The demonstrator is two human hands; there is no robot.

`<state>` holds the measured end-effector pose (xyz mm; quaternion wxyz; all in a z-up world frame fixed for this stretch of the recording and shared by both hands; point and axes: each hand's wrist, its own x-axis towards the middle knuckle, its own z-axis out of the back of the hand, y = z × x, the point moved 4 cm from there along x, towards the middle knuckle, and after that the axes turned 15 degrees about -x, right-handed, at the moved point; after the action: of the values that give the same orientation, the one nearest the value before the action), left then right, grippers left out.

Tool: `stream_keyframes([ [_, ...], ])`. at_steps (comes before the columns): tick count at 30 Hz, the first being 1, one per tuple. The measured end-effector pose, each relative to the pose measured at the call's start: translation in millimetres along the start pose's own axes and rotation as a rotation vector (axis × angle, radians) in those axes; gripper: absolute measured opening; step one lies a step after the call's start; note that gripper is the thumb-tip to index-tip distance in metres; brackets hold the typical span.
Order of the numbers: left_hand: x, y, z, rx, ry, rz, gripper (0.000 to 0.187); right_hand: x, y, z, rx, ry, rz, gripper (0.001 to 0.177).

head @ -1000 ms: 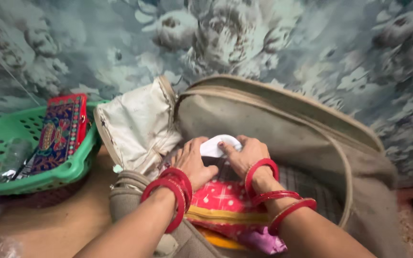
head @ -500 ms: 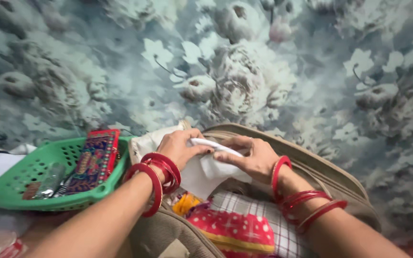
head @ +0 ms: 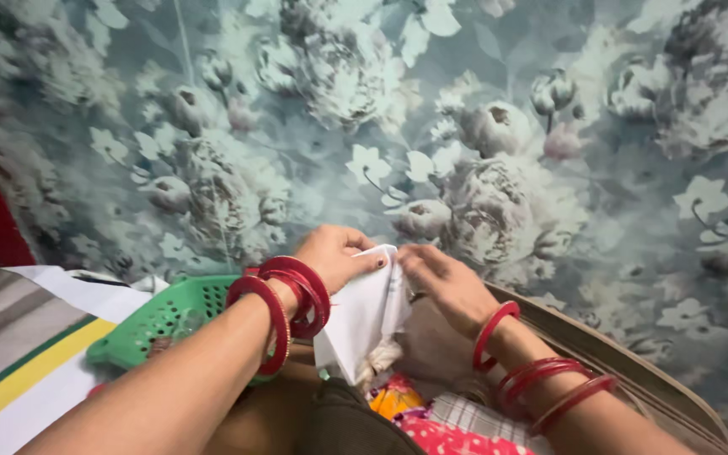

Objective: The person unzips a beige backpack and removes items one by one, including a white pouch, a spray can, a small decorated box, a water bottle, and several folded garments. Each item is placed onto a nearby shelf or into a green basket.

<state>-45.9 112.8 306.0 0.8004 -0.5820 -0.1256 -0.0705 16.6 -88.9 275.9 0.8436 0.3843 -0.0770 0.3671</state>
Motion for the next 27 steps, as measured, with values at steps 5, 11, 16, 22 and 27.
stream_keyframes([
  [5,-22.8,-38.4,29.3,0.322,-0.234,-0.014,0.035,7.4,59.0,-16.2,-0.271,-0.166,0.194,0.061],
  [11,-43.1,-57.1,65.6,0.579,-0.216,-0.073,0.041,22.3,99.4,8.8,-0.432,-0.426,-0.020,0.038],
  [16,-49.4,-66.4,90.0,0.379,-0.534,0.008,0.028,29.1,150.4,-11.3,-0.144,-0.201,0.133,0.034],
  [22,-73.4,-99.9,118.5,0.289,-0.724,-0.103,0.038,39.0,219.9,-36.3,-0.106,-0.106,0.386,0.026],
  [27,-119.5,-135.1,174.0,0.303,-0.785,-0.256,0.038,54.3,280.9,-41.9,-0.066,-0.563,0.546,0.034],
])
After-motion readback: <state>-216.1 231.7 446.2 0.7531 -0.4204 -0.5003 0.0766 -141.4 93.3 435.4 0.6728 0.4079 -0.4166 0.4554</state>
